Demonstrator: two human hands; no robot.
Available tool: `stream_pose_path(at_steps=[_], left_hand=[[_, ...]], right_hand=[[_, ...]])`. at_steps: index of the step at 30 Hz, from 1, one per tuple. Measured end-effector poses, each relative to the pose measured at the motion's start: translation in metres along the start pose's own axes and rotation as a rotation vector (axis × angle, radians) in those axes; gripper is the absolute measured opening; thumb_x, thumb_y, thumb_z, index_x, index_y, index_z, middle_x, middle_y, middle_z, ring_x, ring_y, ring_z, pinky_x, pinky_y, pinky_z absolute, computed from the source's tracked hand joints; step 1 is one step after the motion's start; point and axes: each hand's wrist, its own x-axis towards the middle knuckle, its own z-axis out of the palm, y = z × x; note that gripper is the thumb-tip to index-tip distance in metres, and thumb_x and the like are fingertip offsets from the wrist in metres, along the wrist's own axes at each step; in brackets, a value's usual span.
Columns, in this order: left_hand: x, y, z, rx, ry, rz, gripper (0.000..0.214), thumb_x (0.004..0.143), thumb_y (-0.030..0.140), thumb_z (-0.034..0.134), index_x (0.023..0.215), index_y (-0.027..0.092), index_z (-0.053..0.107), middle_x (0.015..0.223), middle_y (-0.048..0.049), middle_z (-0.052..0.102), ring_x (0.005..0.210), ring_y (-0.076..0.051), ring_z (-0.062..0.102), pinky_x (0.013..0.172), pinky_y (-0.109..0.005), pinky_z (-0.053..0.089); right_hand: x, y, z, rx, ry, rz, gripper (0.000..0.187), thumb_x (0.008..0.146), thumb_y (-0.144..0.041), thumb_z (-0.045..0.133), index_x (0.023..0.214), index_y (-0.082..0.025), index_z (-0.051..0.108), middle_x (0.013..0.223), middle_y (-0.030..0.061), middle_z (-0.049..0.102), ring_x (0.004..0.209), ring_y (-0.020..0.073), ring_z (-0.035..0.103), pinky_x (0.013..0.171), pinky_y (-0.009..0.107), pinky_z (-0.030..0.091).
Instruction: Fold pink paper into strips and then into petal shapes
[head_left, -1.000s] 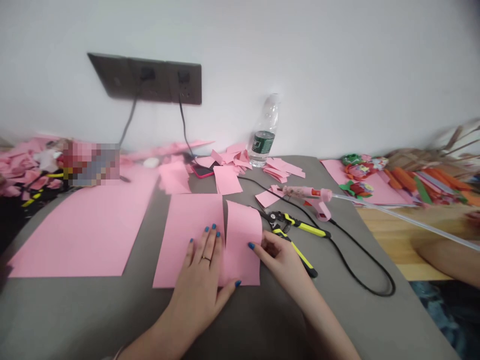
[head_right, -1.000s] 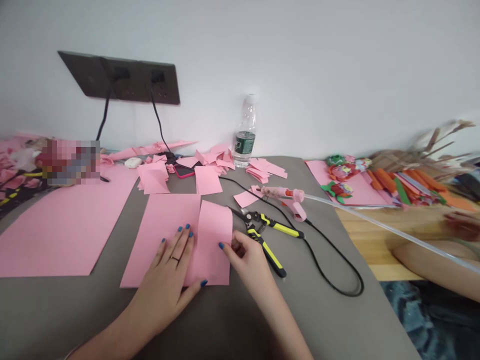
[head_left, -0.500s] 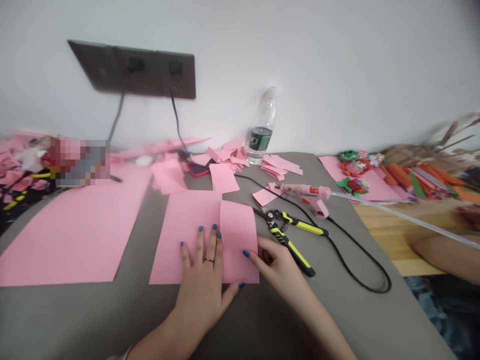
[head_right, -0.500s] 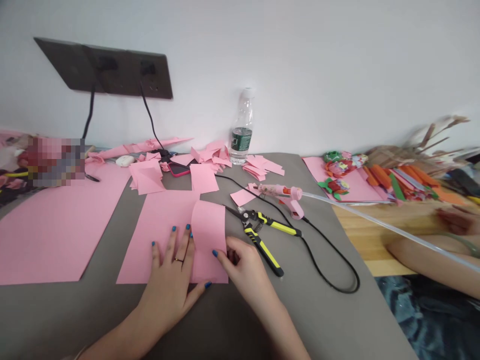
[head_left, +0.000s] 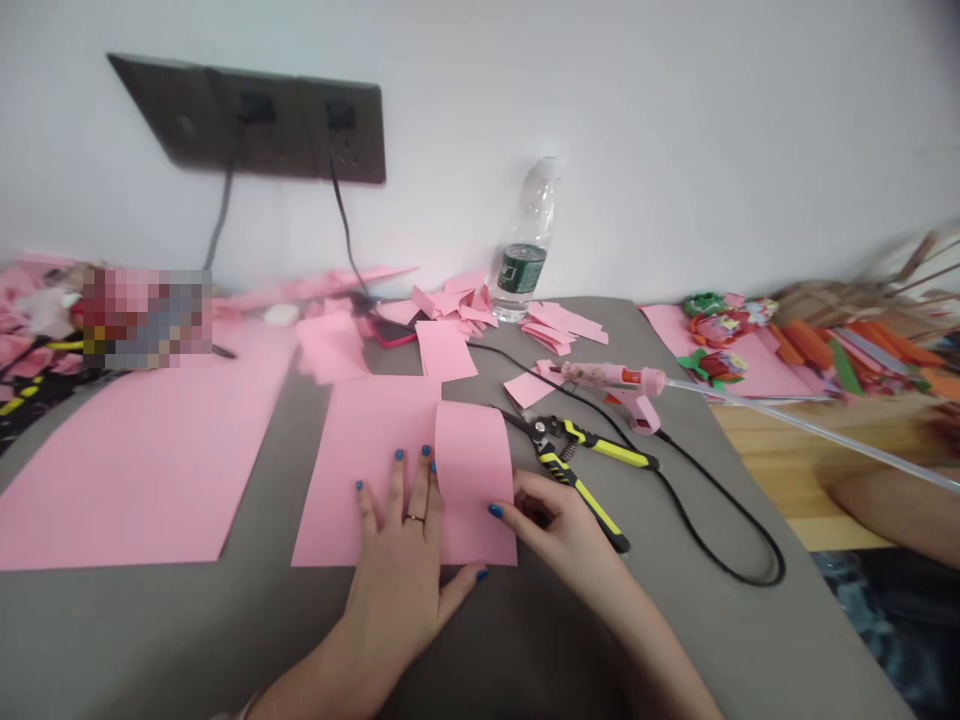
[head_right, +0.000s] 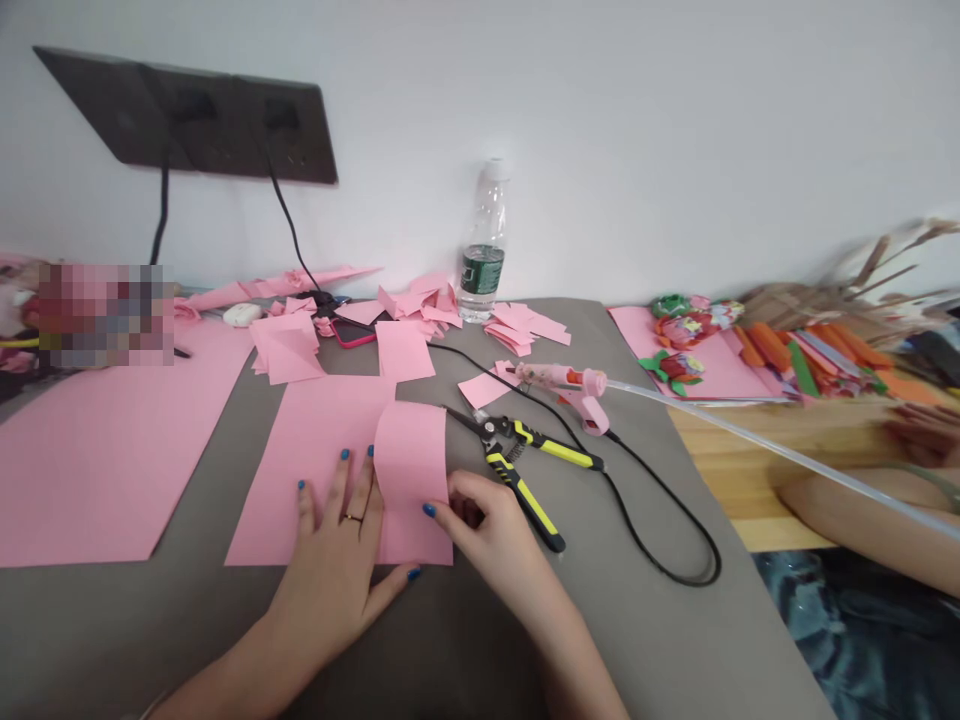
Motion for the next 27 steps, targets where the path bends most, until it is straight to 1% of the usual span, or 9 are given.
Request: stream_pose_path(at_steps=[4,7,10,13,15,19,21,25,27], left_hand=[[0.002,0.001,-0.002,-0.002,0.007,-0.018,0.077,0.095,0.052,0.046,0.146,-0.005,0.046,0.156,-0.0328,0.036,0.146,-0.053,0.024,0.103,-0.08,0.025],[0.002,0.002,-0.002,-0.011,-0.001,-0.021,0.077,0.094,0.052,0.047,0.148,-0.003,0.043,0.158,-0.0304,0.034,0.147,-0.053,0.021,0.103,-0.081,0.024],[0.002,0.002,0.0,-0.014,-0.002,-0.005,0.077,0.094,0.054,0.047,0.148,-0.001,0.044,0.159,-0.0293,0.034,0.147,-0.053,0.02,0.104,-0.081,0.022],[0.001,0.001,0.001,-0.007,0.016,-0.022,0.076,0.094,0.053,0.048,0.146,-0.002,0.046,0.157,-0.0312,0.037,0.147,-0.052,0.022,0.105,-0.08,0.021],[0.001,0.0,0.001,-0.011,0.042,-0.022,0.075,0.094,0.051,0.048,0.146,-0.003,0.046,0.157,-0.0321,0.036,0.146,-0.052,0.024,0.106,-0.078,0.022],[-0.003,-0.004,-0.006,-0.038,0.105,0.009,0.072,0.095,0.046,0.048,0.145,-0.005,0.043,0.157,-0.0337,0.033,0.147,-0.047,0.027,0.11,-0.071,0.023],[-0.008,-0.005,-0.011,-0.035,0.113,0.013,0.069,0.095,0.043,0.049,0.145,-0.003,0.042,0.158,-0.032,0.034,0.147,-0.044,0.028,0.112,-0.067,0.023],[-0.022,-0.002,-0.015,-0.019,0.118,0.096,0.067,0.094,0.044,0.051,0.144,0.0,0.044,0.155,-0.0269,0.043,0.147,-0.038,0.031,0.114,-0.055,0.026],[-0.028,0.001,-0.012,-0.01,0.135,0.129,0.067,0.094,0.046,0.051,0.143,0.0,0.046,0.151,-0.0266,0.048,0.146,-0.037,0.033,0.113,-0.053,0.027]], right_hand=[[-0.002,-0.001,-0.003,-0.032,-0.019,-0.04,0.033,0.092,-0.04,0.06,0.07,-0.016,0.065,0.063,-0.0005,0.052,0.059,0.0143,0.042,0.054,0.026,0.033],[-0.004,0.0,-0.005,-0.013,-0.006,-0.082,0.032,0.094,-0.039,0.059,0.074,-0.016,0.068,0.065,0.0008,0.055,0.06,0.0148,0.043,0.055,0.026,0.035],[-0.005,0.001,-0.006,0.008,-0.015,-0.064,0.031,0.093,-0.039,0.061,0.073,-0.017,0.066,0.064,-0.0006,0.051,0.06,0.0144,0.042,0.055,0.026,0.035],[-0.005,0.0,-0.007,-0.016,-0.047,-0.03,0.032,0.09,-0.042,0.065,0.07,-0.018,0.061,0.062,-0.0028,0.046,0.058,0.0139,0.041,0.054,0.026,0.033],[-0.005,-0.002,-0.007,-0.043,-0.06,-0.021,0.034,0.09,-0.044,0.065,0.068,-0.019,0.06,0.061,-0.0031,0.044,0.058,0.0139,0.04,0.053,0.026,0.032],[-0.005,-0.002,-0.005,-0.048,-0.034,-0.01,0.035,0.091,-0.043,0.061,0.066,-0.019,0.057,0.062,-0.0029,0.044,0.058,0.0142,0.039,0.053,0.026,0.031],[-0.004,-0.001,-0.004,-0.047,-0.025,-0.011,0.032,0.091,-0.039,0.061,0.067,-0.019,0.057,0.061,-0.0034,0.043,0.057,0.0139,0.038,0.053,0.026,0.031],[-0.004,-0.001,-0.002,-0.045,-0.013,-0.016,0.031,0.091,-0.039,0.06,0.069,-0.018,0.059,0.06,-0.0037,0.042,0.057,0.0134,0.037,0.052,0.026,0.031],[-0.006,-0.003,-0.002,-0.048,0.002,-0.011,0.032,0.091,-0.04,0.06,0.068,-0.017,0.059,0.059,-0.0038,0.041,0.056,0.0133,0.037,0.051,0.026,0.03]])
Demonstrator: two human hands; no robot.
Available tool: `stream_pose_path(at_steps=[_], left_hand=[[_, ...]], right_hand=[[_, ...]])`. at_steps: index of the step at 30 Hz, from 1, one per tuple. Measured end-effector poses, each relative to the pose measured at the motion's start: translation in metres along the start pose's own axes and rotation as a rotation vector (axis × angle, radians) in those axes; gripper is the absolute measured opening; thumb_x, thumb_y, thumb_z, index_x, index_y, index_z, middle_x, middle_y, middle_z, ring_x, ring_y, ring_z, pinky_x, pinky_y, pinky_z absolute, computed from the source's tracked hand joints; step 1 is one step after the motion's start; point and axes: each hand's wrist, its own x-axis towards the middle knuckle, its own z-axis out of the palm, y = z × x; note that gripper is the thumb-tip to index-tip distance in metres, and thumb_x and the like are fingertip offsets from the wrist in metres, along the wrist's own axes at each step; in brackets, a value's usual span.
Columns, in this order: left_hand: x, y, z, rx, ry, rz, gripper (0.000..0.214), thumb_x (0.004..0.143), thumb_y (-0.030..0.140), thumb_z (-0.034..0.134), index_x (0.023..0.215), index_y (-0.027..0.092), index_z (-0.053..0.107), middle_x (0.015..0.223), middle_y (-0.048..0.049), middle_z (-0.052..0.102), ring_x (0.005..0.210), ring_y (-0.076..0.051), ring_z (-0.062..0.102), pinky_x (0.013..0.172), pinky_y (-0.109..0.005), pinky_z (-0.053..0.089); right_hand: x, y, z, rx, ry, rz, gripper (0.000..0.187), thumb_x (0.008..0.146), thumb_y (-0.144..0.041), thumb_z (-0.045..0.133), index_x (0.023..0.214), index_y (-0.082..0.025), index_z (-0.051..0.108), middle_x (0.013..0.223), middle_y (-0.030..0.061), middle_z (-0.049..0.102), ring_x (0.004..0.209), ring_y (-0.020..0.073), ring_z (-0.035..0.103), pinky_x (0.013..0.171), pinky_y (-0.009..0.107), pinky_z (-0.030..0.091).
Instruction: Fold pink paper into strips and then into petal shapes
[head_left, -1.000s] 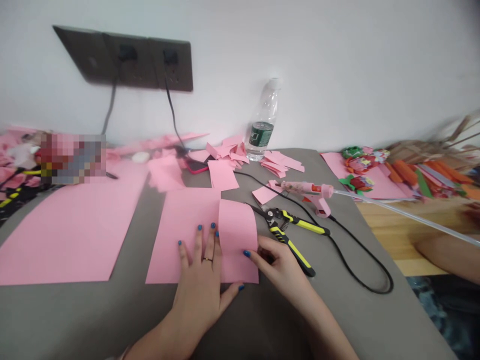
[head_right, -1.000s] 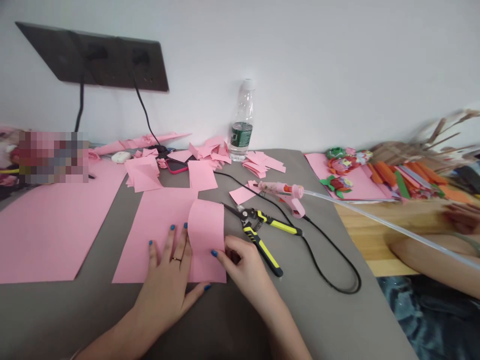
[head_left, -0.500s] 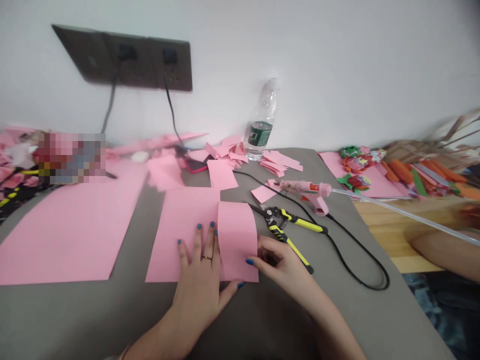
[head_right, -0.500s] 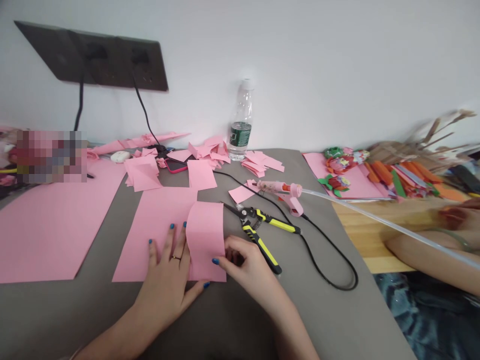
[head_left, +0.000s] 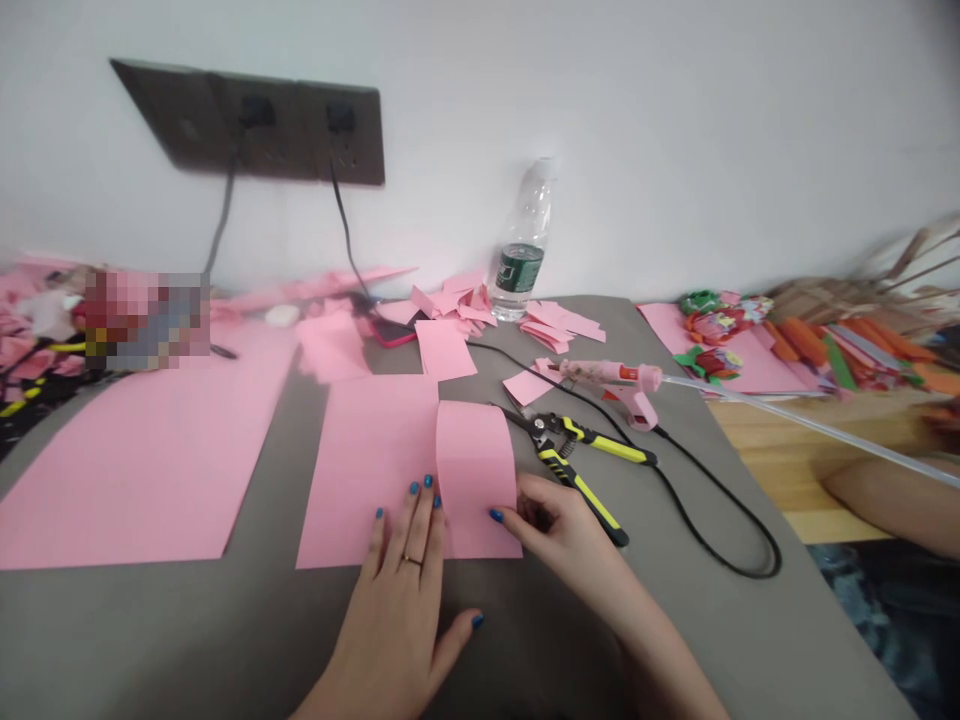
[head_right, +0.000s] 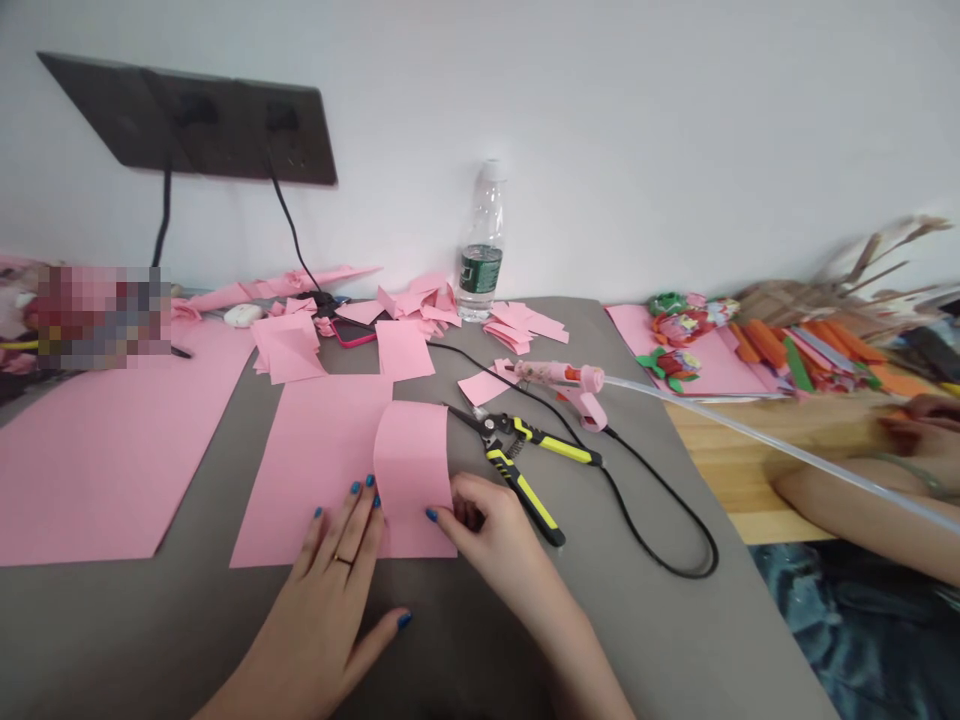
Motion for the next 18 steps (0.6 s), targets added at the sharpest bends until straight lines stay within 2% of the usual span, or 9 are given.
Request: stream_pose_path(at_steps=[5,8,12,15,18], left_hand=[[-0.004,0.009,0.008,0.023,-0.009,-0.051,0.067,0.092,0.045,0.051,0.142,0.0,0.047,0.146,-0.0278,0.053,0.143,-0.04,0.037,0.113,-0.059,0.025],[-0.003,0.013,0.009,0.024,-0.038,-0.069,0.069,0.09,0.044,0.053,0.142,-0.002,0.049,0.147,-0.0293,0.051,0.146,-0.042,0.032,0.113,-0.063,0.025],[-0.002,0.016,0.009,0.026,-0.05,-0.08,0.071,0.089,0.044,0.054,0.141,-0.004,0.049,0.149,-0.0306,0.048,0.149,-0.043,0.024,0.112,-0.064,0.026],[-0.002,0.017,0.01,0.012,-0.052,-0.085,0.075,0.089,0.044,0.054,0.146,-0.004,0.043,0.151,-0.0302,0.046,0.151,-0.043,0.019,0.114,-0.065,0.024],[-0.005,0.017,0.014,-0.02,-0.05,-0.099,0.081,0.091,0.043,0.052,0.154,-0.003,0.028,0.154,-0.0296,0.043,0.151,-0.042,0.02,0.116,-0.065,0.022]], right_hand=[[-0.007,-0.006,0.002,-0.019,-0.067,0.043,0.027,0.09,-0.034,0.059,0.069,-0.017,0.063,0.06,-0.0026,0.047,0.055,0.0131,0.039,0.051,0.025,0.031],[-0.01,-0.007,0.003,-0.028,-0.073,0.025,0.028,0.091,-0.033,0.058,0.071,-0.016,0.067,0.061,-0.0011,0.052,0.056,0.0137,0.041,0.052,0.025,0.033],[-0.012,-0.005,0.0,0.051,-0.04,0.04,0.034,0.091,-0.041,0.058,0.074,-0.015,0.07,0.064,0.002,0.059,0.058,0.016,0.048,0.054,0.027,0.04],[-0.013,-0.004,-0.005,0.101,-0.055,0.065,0.036,0.091,-0.047,0.06,0.078,-0.016,0.072,0.067,0.0035,0.064,0.062,0.0183,0.053,0.057,0.028,0.045],[-0.016,-0.003,-0.009,0.11,-0.071,0.067,0.037,0.092,-0.048,0.06,0.08,-0.016,0.073,0.07,0.0039,0.066,0.064,0.0193,0.057,0.059,0.028,0.048]])
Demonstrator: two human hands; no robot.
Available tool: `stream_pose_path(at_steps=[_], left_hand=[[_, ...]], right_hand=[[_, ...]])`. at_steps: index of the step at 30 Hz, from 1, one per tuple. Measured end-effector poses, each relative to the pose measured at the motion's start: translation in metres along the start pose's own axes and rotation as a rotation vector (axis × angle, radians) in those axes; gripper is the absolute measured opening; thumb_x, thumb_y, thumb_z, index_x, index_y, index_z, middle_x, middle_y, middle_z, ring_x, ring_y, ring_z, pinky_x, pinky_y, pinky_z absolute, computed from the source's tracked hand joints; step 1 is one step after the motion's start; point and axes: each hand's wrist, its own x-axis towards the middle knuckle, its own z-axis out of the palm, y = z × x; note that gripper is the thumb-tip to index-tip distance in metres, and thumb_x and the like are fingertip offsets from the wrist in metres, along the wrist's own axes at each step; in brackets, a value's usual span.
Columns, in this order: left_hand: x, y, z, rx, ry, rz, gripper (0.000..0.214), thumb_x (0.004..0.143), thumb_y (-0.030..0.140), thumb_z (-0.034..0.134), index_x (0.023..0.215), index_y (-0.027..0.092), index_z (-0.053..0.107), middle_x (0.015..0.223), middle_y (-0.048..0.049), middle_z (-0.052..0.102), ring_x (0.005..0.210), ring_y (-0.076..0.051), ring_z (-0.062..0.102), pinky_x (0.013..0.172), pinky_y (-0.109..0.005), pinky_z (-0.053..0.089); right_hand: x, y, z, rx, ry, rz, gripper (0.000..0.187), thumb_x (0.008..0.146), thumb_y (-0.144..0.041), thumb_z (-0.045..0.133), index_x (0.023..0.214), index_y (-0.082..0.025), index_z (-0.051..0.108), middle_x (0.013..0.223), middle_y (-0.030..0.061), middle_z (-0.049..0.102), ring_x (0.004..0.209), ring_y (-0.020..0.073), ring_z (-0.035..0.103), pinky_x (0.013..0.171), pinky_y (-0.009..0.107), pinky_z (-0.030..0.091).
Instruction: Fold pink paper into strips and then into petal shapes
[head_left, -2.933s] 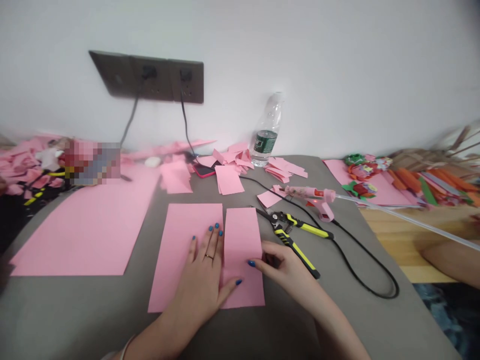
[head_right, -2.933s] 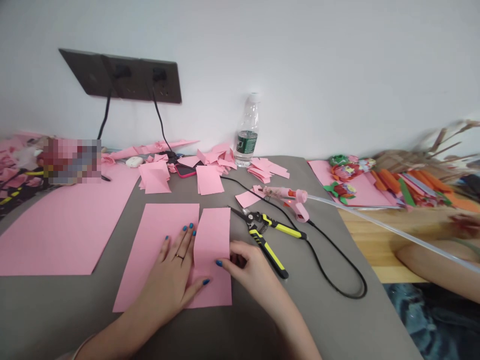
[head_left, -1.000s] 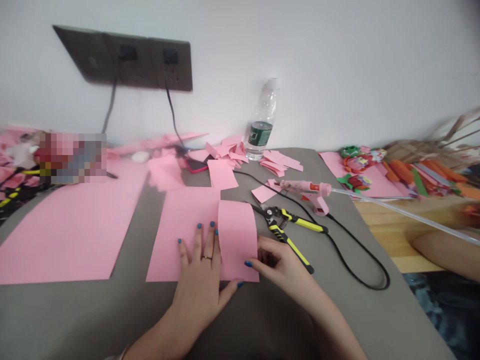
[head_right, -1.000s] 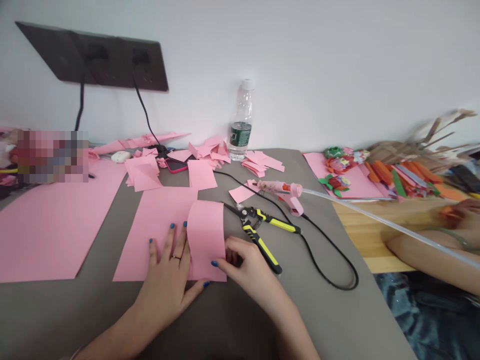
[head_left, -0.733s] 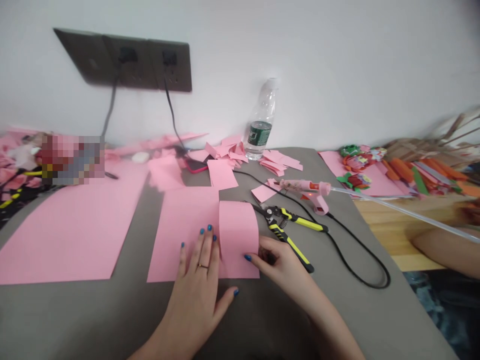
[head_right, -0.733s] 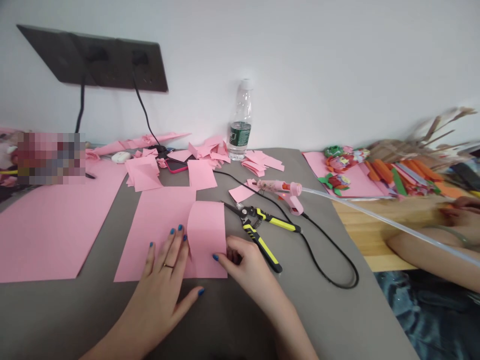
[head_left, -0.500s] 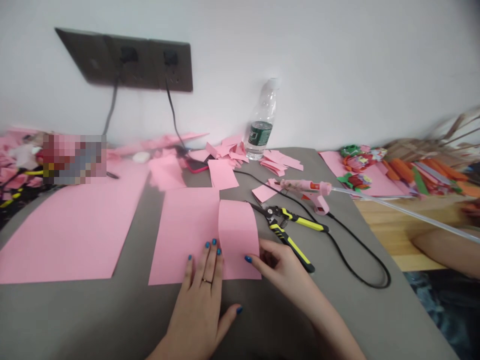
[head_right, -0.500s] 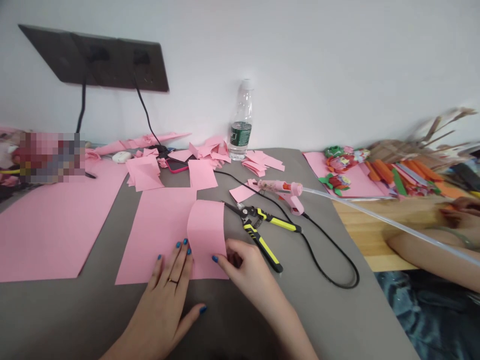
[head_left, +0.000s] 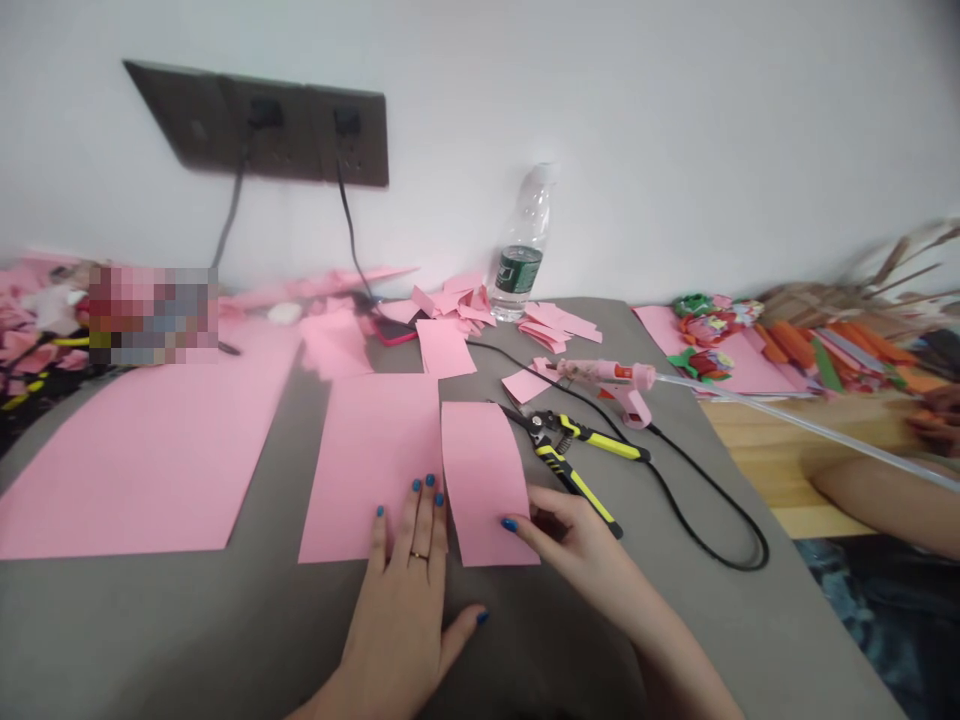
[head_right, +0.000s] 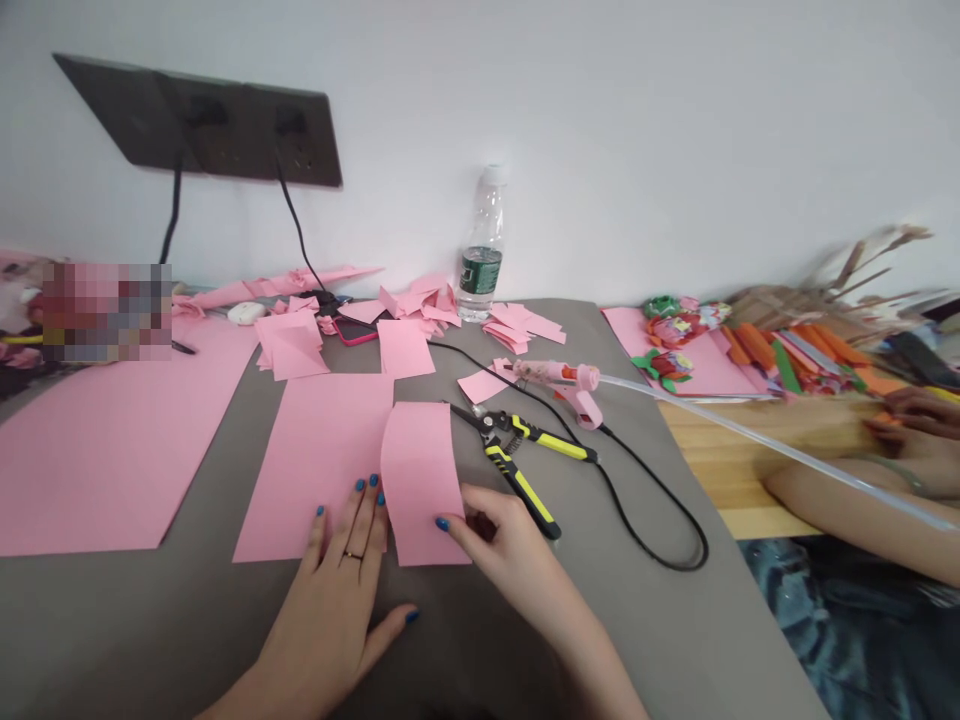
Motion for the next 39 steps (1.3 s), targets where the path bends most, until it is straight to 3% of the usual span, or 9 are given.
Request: stream_pose_path(at_steps=[6,11,14,16,18,24,28,31,39], left_hand=[[0.0,-0.016,-0.017,-0.305,-0.026,0.006,0.083,0.098,0.044,0.05,0.161,0.012,0.006,0.159,-0.0246,0.038,0.148,-0.039,0.033,0.116,-0.064,0.029],[0.017,-0.027,-0.044,-1.047,-0.004,-0.335,0.077,0.1,0.036,0.055,0.159,0.028,0.007,0.147,-0.0149,0.056,0.133,-0.029,0.056,0.107,-0.049,0.049],[0.027,-0.028,-0.046,-1.334,0.011,-0.394,0.059,0.096,0.033,0.061,0.15,0.029,0.038,0.133,-0.0084,0.069,0.118,-0.025,0.068,0.097,-0.037,0.057],[0.031,-0.029,-0.045,-1.333,0.038,-0.396,0.034,0.093,0.03,0.064,0.127,0.028,0.064,0.123,-0.0052,0.074,0.112,-0.024,0.071,0.093,-0.032,0.058],[0.032,-0.03,-0.044,-1.284,0.056,-0.407,0.023,0.091,0.027,0.066,0.112,0.027,0.074,0.113,-0.003,0.078,0.104,-0.023,0.073,0.089,-0.029,0.059],[0.035,-0.038,-0.045,-1.151,0.243,-0.253,0.021,0.09,0.016,0.067,0.103,0.028,0.079,0.09,-0.0009,0.077,0.084,-0.017,0.072,0.076,-0.025,0.058],[0.039,-0.042,-0.051,-0.95,0.429,-0.119,0.026,0.09,0.01,0.065,0.102,0.029,0.079,0.086,-0.001,0.054,0.077,-0.015,0.058,0.066,-0.025,0.05],[0.042,-0.041,-0.059,-0.9,0.438,-0.066,0.025,0.091,0.007,0.063,0.101,0.025,0.076,0.089,-0.0013,0.052,0.082,-0.015,0.056,0.07,-0.027,0.048],[0.042,-0.048,-0.075,-0.779,0.441,-0.008,0.023,0.089,0.004,0.064,0.1,0.022,0.074,0.075,0.0023,0.057,0.071,-0.014,0.055,0.07,-0.03,0.043]], right_hand=[[-0.011,-0.003,-0.006,0.053,-0.019,-0.079,0.031,0.098,-0.042,0.055,0.097,-0.018,0.075,0.086,0.0071,0.073,0.082,0.0238,0.066,0.074,0.03,0.054],[-0.018,-0.019,-0.005,0.031,-0.165,-0.17,0.027,0.098,-0.037,0.057,0.091,-0.02,0.077,0.087,0.0059,0.075,0.081,0.0214,0.067,0.077,0.028,0.053],[-0.019,-0.028,-0.002,0.044,-0.241,-0.204,0.021,0.097,-0.034,0.06,0.095,-0.022,0.078,0.1,0.0068,0.076,0.089,0.0216,0.069,0.085,0.029,0.053],[-0.018,-0.03,0.001,0.023,-0.187,-0.207,0.018,0.095,-0.034,0.064,0.099,-0.023,0.077,0.1,0.007,0.076,0.091,0.0227,0.069,0.085,0.03,0.054],[-0.016,-0.029,0.005,0.003,-0.054,-0.221,0.017,0.093,-0.034,0.065,0.099,-0.021,0.074,0.091,0.0062,0.075,0.084,0.0224,0.068,0.079,0.03,0.054],[-0.001,-0.029,0.018,0.048,0.252,-0.348,0.018,0.092,-0.022,0.063,0.075,-0.021,0.06,0.071,0.0003,0.06,0.067,0.0169,0.057,0.063,0.026,0.046],[0.003,-0.037,0.021,-0.04,0.485,-0.477,0.019,0.085,-0.014,0.072,0.095,-0.024,0.06,0.099,0.0039,0.061,0.095,0.0204,0.059,0.081,0.03,0.047],[0.004,-0.046,0.023,-0.199,0.404,-0.561,0.022,0.087,-0.01,0.068,0.101,-0.026,0.063,0.117,0.0053,0.062,0.11,0.0226,0.057,0.095,0.037,0.041],[0.006,-0.054,0.018,-0.311,0.398,-0.601,0.023,0.08,0.0,0.057,0.079,-0.024,0.058,0.101,0.0003,0.068,0.093,0.0201,0.061,0.086,0.04,0.036]])
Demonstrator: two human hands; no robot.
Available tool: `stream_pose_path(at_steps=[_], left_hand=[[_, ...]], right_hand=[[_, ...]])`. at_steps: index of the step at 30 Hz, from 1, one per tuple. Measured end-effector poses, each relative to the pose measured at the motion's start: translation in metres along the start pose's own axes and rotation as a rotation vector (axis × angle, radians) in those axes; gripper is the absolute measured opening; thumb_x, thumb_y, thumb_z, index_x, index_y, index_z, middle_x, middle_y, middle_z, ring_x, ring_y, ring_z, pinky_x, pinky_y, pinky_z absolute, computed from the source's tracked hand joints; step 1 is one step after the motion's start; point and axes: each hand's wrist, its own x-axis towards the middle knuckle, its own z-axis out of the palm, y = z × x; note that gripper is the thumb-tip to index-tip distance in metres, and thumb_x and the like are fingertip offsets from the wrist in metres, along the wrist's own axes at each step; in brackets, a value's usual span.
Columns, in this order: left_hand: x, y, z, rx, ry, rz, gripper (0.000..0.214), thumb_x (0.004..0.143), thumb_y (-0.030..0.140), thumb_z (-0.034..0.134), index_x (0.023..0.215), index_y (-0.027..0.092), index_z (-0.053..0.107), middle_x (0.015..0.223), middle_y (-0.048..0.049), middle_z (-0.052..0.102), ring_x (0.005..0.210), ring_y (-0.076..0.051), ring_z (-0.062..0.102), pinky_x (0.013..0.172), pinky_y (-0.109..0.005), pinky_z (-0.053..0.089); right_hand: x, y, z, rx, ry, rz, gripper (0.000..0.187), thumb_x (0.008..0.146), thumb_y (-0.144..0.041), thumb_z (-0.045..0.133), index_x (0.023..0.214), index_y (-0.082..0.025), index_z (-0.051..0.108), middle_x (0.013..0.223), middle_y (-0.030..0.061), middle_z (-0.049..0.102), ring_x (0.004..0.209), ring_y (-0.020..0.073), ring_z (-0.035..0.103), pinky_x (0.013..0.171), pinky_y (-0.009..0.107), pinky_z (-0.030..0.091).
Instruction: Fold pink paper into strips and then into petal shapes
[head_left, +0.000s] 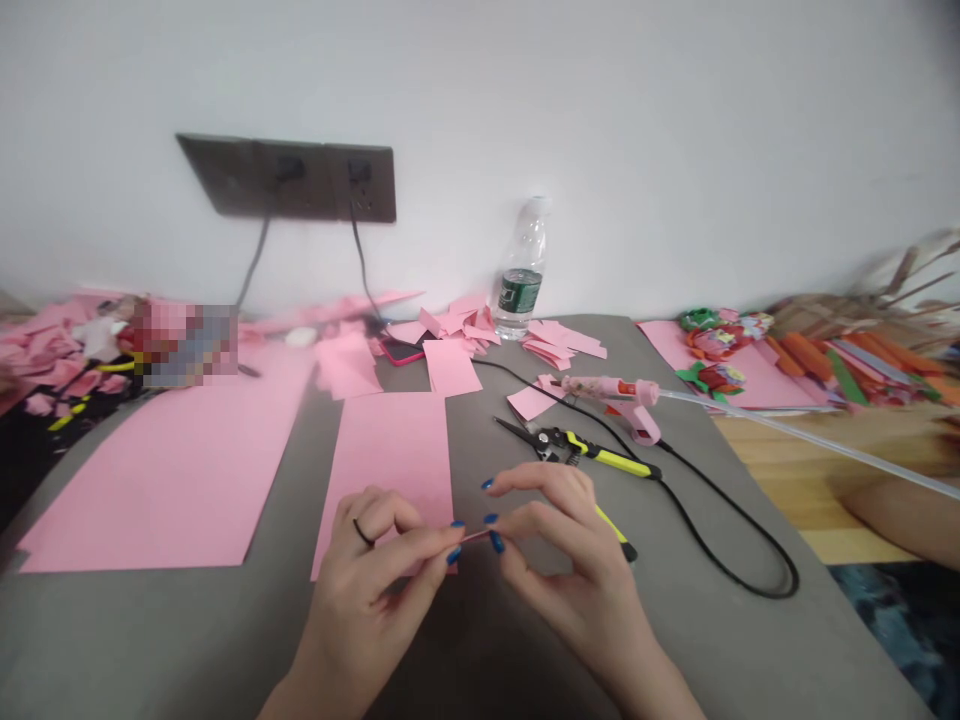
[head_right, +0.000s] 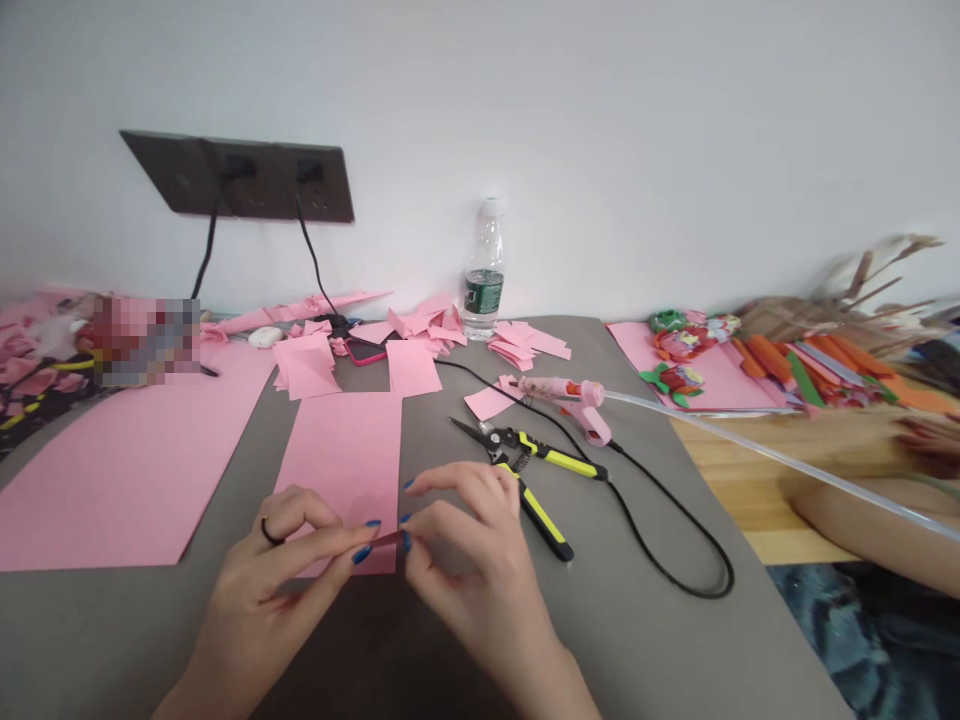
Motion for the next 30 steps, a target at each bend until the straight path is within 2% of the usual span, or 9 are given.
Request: stream_pose_path(at_steps=[6,9,11,13,16,19,23,26,30], left_hand=[[-0.003,-0.007,-0.01,-0.253,0.081,-0.282,0.028,0.09,0.007,0.063,0.099,0.03,0.077,0.075,0.0036,0.055,0.068,-0.012,0.056,0.064,-0.023,0.047],[-0.003,-0.008,-0.004,-0.371,0.082,-0.458,0.013,0.091,0.017,0.066,0.088,0.027,0.076,0.075,0.0024,0.059,0.07,-0.013,0.058,0.064,-0.022,0.048],[-0.003,-0.008,0.001,-0.427,0.062,-0.551,0.01,0.091,0.024,0.067,0.083,0.024,0.072,0.075,0.0013,0.06,0.07,-0.014,0.058,0.063,-0.021,0.048],[-0.005,-0.008,0.005,-0.467,0.034,-0.605,0.017,0.092,0.03,0.067,0.078,0.021,0.067,0.074,0.0009,0.058,0.069,-0.015,0.056,0.063,-0.022,0.048],[-0.009,-0.01,0.003,-0.559,0.005,-0.617,0.036,0.1,0.043,0.052,0.076,0.02,0.064,0.075,-0.0022,0.058,0.073,-0.018,0.056,0.067,-0.025,0.05],[-0.011,-0.014,-0.005,-0.641,-0.102,-0.599,0.048,0.105,0.05,0.034,0.097,0.02,0.071,0.099,-0.0103,0.068,0.093,-0.024,0.062,0.085,-0.035,0.053],[-0.001,-0.014,-0.014,-0.597,-0.412,-0.514,0.038,0.099,0.042,0.054,0.134,0.03,0.063,0.14,-0.0106,0.061,0.124,-0.029,0.059,0.105,-0.043,0.048],[0.01,-0.008,-0.016,-0.614,-0.542,-0.421,0.033,0.093,0.028,0.065,0.126,0.032,0.068,0.138,-0.0081,0.063,0.128,-0.027,0.057,0.107,-0.041,0.047],[0.019,-0.004,-0.016,-0.613,-0.555,-0.456,0.019,0.089,0.02,0.067,0.106,0.026,0.065,0.117,-0.0035,0.07,0.112,-0.021,0.064,0.098,-0.033,0.049]], right_hand=[[-0.003,0.019,-0.016,0.118,0.165,0.224,0.018,0.087,-0.008,0.056,0.083,-0.025,0.056,0.091,0.0007,0.065,0.089,0.0189,0.062,0.08,0.033,0.044],[0.0,0.008,-0.008,0.252,0.071,0.302,0.009,0.089,-0.015,0.058,0.088,-0.024,0.062,0.083,0.0005,0.065,0.081,0.0178,0.062,0.073,0.028,0.048],[0.002,0.0,0.0,0.311,0.014,0.362,0.005,0.085,-0.018,0.064,0.081,-0.022,0.062,0.076,-0.0001,0.064,0.072,0.0168,0.061,0.067,0.026,0.047],[0.004,-0.003,0.005,0.383,-0.025,0.444,0.014,0.082,-0.022,0.068,0.07,-0.021,0.06,0.068,-0.001,0.062,0.065,0.0156,0.057,0.062,0.025,0.046],[0.004,0.001,0.004,0.528,-0.076,0.576,0.026,0.08,-0.031,0.073,0.061,-0.019,0.06,0.062,0.0,0.063,0.061,0.0154,0.057,0.059,0.025,0.045],[0.005,0.006,-0.004,0.609,-0.24,0.664,0.033,0.081,-0.043,0.075,0.062,-0.017,0.066,0.062,0.0014,0.065,0.06,0.0156,0.056,0.058,0.026,0.045],[0.006,0.003,-0.011,0.641,-0.513,0.582,0.041,0.091,-0.051,0.063,0.071,-0.016,0.072,0.071,0.0027,0.065,0.069,0.0174,0.057,0.066,0.028,0.046],[0.005,0.0,-0.012,0.643,-0.576,0.517,0.045,0.097,-0.052,0.055,0.072,-0.017,0.069,0.073,0.0012,0.061,0.072,0.017,0.054,0.067,0.027,0.046],[0.004,0.002,-0.016,0.581,-0.65,0.506,0.046,0.101,-0.048,0.05,0.07,-0.017,0.064,0.066,-0.0025,0.051,0.064,0.0134,0.045,0.059,0.024,0.04]])
